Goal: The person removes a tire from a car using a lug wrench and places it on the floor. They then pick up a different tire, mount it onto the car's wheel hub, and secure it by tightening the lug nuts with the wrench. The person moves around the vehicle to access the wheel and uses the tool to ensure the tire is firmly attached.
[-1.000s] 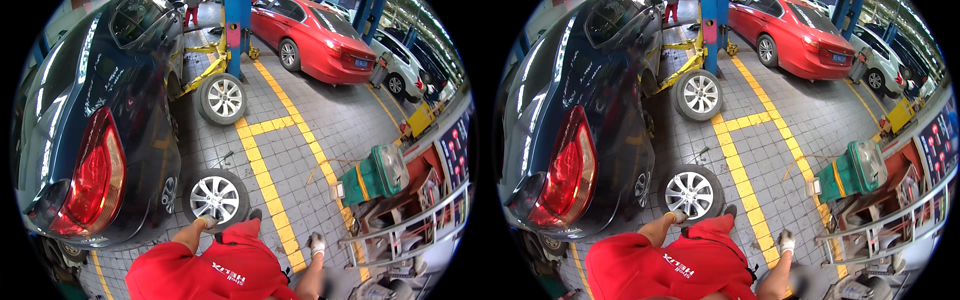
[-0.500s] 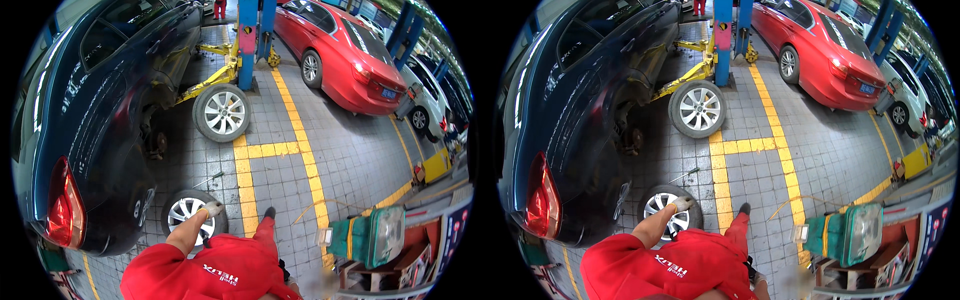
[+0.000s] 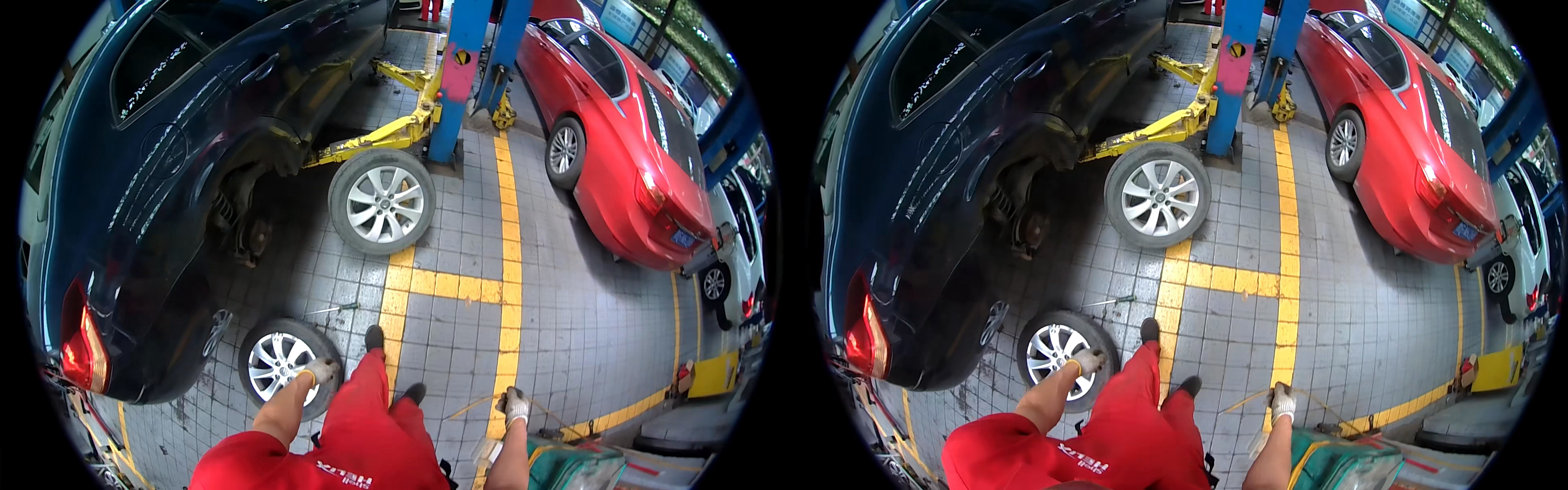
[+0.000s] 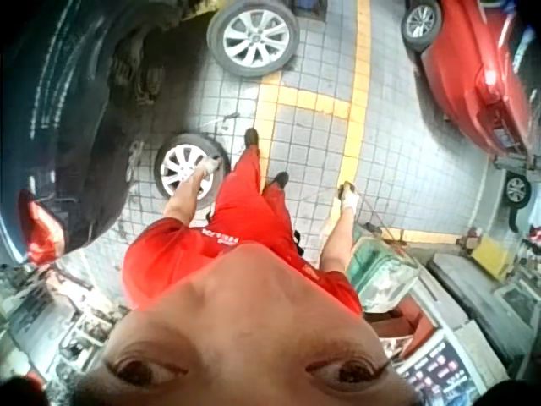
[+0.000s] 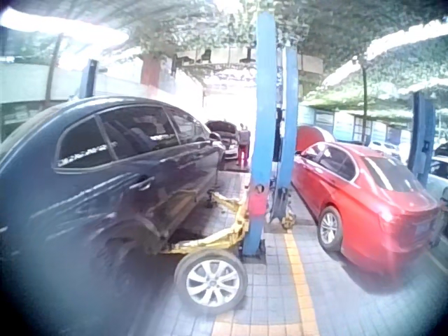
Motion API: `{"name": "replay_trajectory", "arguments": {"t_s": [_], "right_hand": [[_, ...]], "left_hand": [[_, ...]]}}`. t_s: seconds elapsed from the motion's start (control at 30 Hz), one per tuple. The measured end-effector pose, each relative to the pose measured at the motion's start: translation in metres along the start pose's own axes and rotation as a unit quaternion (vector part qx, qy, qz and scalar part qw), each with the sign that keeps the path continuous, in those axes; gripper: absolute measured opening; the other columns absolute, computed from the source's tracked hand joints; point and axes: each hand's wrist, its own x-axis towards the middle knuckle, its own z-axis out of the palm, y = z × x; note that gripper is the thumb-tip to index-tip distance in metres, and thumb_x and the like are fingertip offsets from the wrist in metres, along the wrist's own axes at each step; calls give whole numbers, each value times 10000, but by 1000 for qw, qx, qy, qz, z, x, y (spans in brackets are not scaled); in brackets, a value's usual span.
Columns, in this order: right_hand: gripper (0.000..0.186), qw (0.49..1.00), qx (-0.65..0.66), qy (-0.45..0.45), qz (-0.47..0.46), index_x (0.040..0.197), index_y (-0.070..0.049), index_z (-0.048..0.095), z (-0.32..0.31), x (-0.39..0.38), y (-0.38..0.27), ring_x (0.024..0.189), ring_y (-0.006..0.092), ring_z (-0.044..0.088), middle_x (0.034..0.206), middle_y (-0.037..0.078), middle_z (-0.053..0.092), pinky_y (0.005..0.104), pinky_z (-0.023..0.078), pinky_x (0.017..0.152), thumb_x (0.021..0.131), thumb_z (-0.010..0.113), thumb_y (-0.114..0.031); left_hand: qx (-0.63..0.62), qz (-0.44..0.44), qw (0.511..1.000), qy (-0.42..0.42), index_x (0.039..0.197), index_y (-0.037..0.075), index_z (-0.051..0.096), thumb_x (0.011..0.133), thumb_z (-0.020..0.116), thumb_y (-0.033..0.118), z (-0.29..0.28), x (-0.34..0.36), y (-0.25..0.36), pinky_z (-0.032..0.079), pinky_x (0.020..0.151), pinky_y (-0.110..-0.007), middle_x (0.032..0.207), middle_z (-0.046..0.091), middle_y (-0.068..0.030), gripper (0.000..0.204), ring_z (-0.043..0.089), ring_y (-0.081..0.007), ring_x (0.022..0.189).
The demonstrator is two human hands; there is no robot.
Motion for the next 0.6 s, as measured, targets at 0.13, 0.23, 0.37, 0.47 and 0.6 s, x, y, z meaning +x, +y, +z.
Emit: {"name": "replay_trajectory", "arguments": {"t_s": [0.13, 0.23, 0.37, 0.47, 0.6], "right_hand": [[263, 969, -232, -82, 34, 1156, -14, 661, 62, 38, 15, 573, 231, 629, 830, 112, 684, 411, 570, 549, 1060, 640, -258], [321, 953, -251, -90, 143, 1169, -19, 671, 95, 62, 85, 662, 247, 692, 867, 116, 703, 427, 592, 591, 1063, 625, -319], [353, 867, -396, -211, 217, 1073, -33, 706, 170, 35, 113, 726, 217, 704, 846, 92, 728, 414, 583, 685, 1050, 619, -375], [512, 861, -399, -244, 202, 1069, -3, 707, 231, 26, 96, 855, 202, 719, 914, 124, 757, 389, 569, 876, 1073, 555, -493], [418, 921, -208, -144, 297, 1386, 2, 667, 274, 27, 107, 918, 229, 748, 1096, 126, 769, 384, 644, 856, 1079, 683, -282]], "left_hand": [[205, 87, 975, 3, 1355, 17, 721, 1011, 570, 472, 17, 130, -51, 535, 1092, -476, 1309, 745, -267, 590, 700, -428, 1257], [-41, -43, 997, -52, 1310, 14, 747, 1008, 575, 465, 17, 197, -24, 542, 1059, -479, 1238, 771, -258, 569, 733, -411, 1188], [164, 51, 984, -38, 1255, 24, 782, 1018, 569, 413, 18, 294, -38, 573, 992, -477, 1200, 788, -238, 503, 759, -385, 1137], [345, 199, 915, -72, 1120, 63, 827, 1000, 546, 266, 15, 367, -57, 585, 1005, -515, 1191, 768, -268, 366, 747, -421, 1132], [153, 107, 982, 20, 1252, -24, 710, 1038, 536, 395, 5, 471, -44, 547, 1009, -517, 1251, 711, -309, 501, 692, -464, 1169]]}}
